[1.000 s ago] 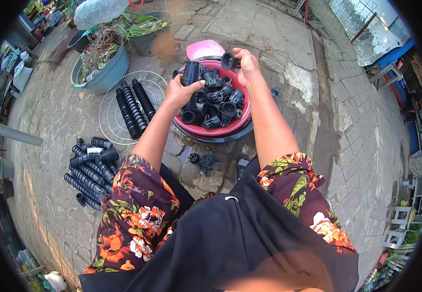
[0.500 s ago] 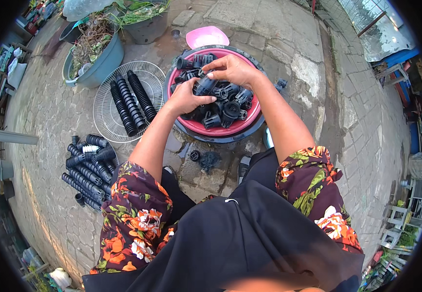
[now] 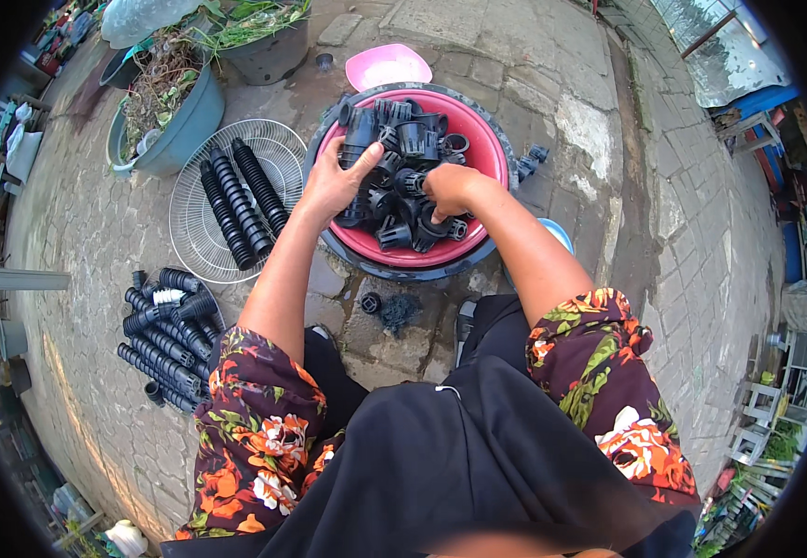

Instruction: Sorting and assembling plastic net pots and corrugated tubes for a hydroponic gardening system.

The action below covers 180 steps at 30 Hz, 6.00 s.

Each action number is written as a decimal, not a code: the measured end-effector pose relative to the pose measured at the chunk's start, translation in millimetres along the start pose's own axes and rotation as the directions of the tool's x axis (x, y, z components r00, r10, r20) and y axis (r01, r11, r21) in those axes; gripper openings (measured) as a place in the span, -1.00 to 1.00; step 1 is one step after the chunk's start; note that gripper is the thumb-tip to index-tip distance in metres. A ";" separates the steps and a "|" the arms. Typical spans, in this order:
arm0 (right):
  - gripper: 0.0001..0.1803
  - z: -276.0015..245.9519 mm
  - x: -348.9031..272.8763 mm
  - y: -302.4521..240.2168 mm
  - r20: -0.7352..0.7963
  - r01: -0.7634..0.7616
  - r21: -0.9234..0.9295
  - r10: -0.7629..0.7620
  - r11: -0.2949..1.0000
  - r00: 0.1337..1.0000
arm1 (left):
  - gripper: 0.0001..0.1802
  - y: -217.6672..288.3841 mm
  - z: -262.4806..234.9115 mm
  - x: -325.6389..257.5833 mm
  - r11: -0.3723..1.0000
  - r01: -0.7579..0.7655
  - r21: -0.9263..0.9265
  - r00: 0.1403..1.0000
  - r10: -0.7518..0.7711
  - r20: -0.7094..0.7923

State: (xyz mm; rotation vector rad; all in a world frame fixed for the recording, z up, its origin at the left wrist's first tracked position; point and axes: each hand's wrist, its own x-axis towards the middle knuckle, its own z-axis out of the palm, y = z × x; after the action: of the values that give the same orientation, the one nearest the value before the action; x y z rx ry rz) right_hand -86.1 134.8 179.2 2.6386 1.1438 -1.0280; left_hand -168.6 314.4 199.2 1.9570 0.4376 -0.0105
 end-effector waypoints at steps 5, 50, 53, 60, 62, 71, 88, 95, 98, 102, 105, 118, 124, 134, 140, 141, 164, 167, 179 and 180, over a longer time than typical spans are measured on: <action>-0.85 -25.4 -5.4 15.3 -0.147 0.023 0.401 0.039 0.916 0.988 | -0.10 -5.6 -3.4 5.1 0.997 0.036 -0.071 0.999 -0.035 0.022; -0.80 -47.9 -16.0 -21.9 -0.826 0.598 0.533 0.216 0.599 0.520 | -0.10 -1.3 20.0 -5.3 0.964 -0.265 0.016 0.960 0.262 0.102; -0.80 -48.4 -17.7 -31.3 -0.880 0.577 0.426 0.171 0.697 0.444 | -0.12 -5.6 23.4 -5.2 0.960 -0.278 0.006 0.959 0.277 0.064; -0.75 -40.0 -7.3 16.3 -0.733 0.456 0.664 0.395 0.592 0.554 | -0.22 16.0 14.9 -13.4 0.985 -0.113 -0.129 0.992 0.119 0.046; -0.71 -27.8 -0.8 28.7 -0.801 0.391 0.503 0.245 0.771 0.546 | -0.25 11.8 9.8 -9.3 0.971 -0.033 -0.236 0.998 0.044 0.044; -0.56 -6.5 9.3 19.7 -0.548 -0.092 0.044 0.101 0.995 0.830 | -0.13 -8.4 -7.0 -4.7 0.977 -0.053 0.204 0.996 0.036 0.087; -0.59 -39.9 9.4 -18.1 -0.672 0.612 0.738 0.228 0.284 0.705 | -0.16 11.3 -1.1 -9.2 0.959 -0.187 0.211 0.982 0.184 0.036; -0.62 -31.3 10.2 -0.7 -0.622 0.527 0.724 0.091 0.446 0.778 | -0.14 15.6 1.8 -8.4 0.985 -0.142 0.102 0.987 0.149 -0.058; -0.46 -11.2 20.7 -11.0 -0.642 0.366 0.179 -0.173 0.913 0.747 | -0.13 1.8 -5.7 -3.7 0.992 -0.111 0.051 0.984 0.117 -0.136; -0.59 6.9 20.8 -26.3 -0.513 0.211 0.004 -0.179 0.978 0.840 | -0.14 -2.4 -8.3 -0.7 0.992 -0.113 0.049 0.984 0.118 -0.132; -0.68 -5.8 21.7 -13.2 -0.576 0.230 0.072 -0.147 0.971 0.804 | -0.16 0.3 -12.6 -5.1 0.992 -0.088 0.094 0.992 0.096 -0.086; -0.78 -37.0 16.6 19.9 -0.475 0.533 0.846 0.446 -0.004 0.758 | -0.19 -3.8 -8.1 -7.1 0.918 -0.201 0.341 0.979 0.192 0.062; -0.78 -40.1 11.5 -9.9 -0.588 0.554 0.804 0.149 0.214 0.795 | -0.16 -1.5 -4.5 -10.0 0.937 -0.215 0.276 0.977 0.209 0.051; -0.47 5.1 24.2 11.8 -0.543 -0.247 0.061 0.240 0.967 0.805 | -0.19 -3.0 -5.8 -5.8 0.966 -0.137 0.221 0.985 0.157 -0.078; -0.52 -21.1 15.6 34.4 -0.610 0.133 0.412 0.164 0.901 0.775 | -0.21 -11.2 -14.7 -3.6 0.882 -0.185 0.433 0.982 0.147 0.118; -0.52 -26.3 12.2 35.0 -0.630 0.233 0.457 0.127 0.859 0.766 | -0.21 -15.3 -16.1 -3.0 0.882 -0.185 0.433 0.982 0.148 0.117; -0.31 16.4 18.9 -21.1 -0.223 -0.036 -0.148 0.002 0.988 0.975 | -0.21 -11.2 -15.8 1.9 0.874 -0.205 0.441 0.979 0.189 0.079; -0.53 10.5 20.2 -20.9 -0.195 -0.058 -0.136 0.030 0.989 0.980 | -0.22 -9.6 -11.3 2.1 0.873 -0.237 0.426 0.971 0.227 0.074; -0.47 -30.3 3.9 32.0 -0.658 0.343 0.397 0.004 0.851 0.753 | -0.22 -10.6 -16.3 -1.6 0.859 -0.212 0.466 0.976 0.166 0.138; -0.47 -31.2 4.2 29.4 -0.656 0.343 0.400 0.005 0.850 0.755 | -0.22 -11.1 -14.8 -2.3 0.868 -0.210 0.451 0.977 0.168 0.131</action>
State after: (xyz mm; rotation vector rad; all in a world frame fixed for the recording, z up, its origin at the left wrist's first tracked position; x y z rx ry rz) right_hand -47.1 126.5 195.5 3.5380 1.4122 -0.4567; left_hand -176.9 330.8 196.1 2.4556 0.1893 -0.0820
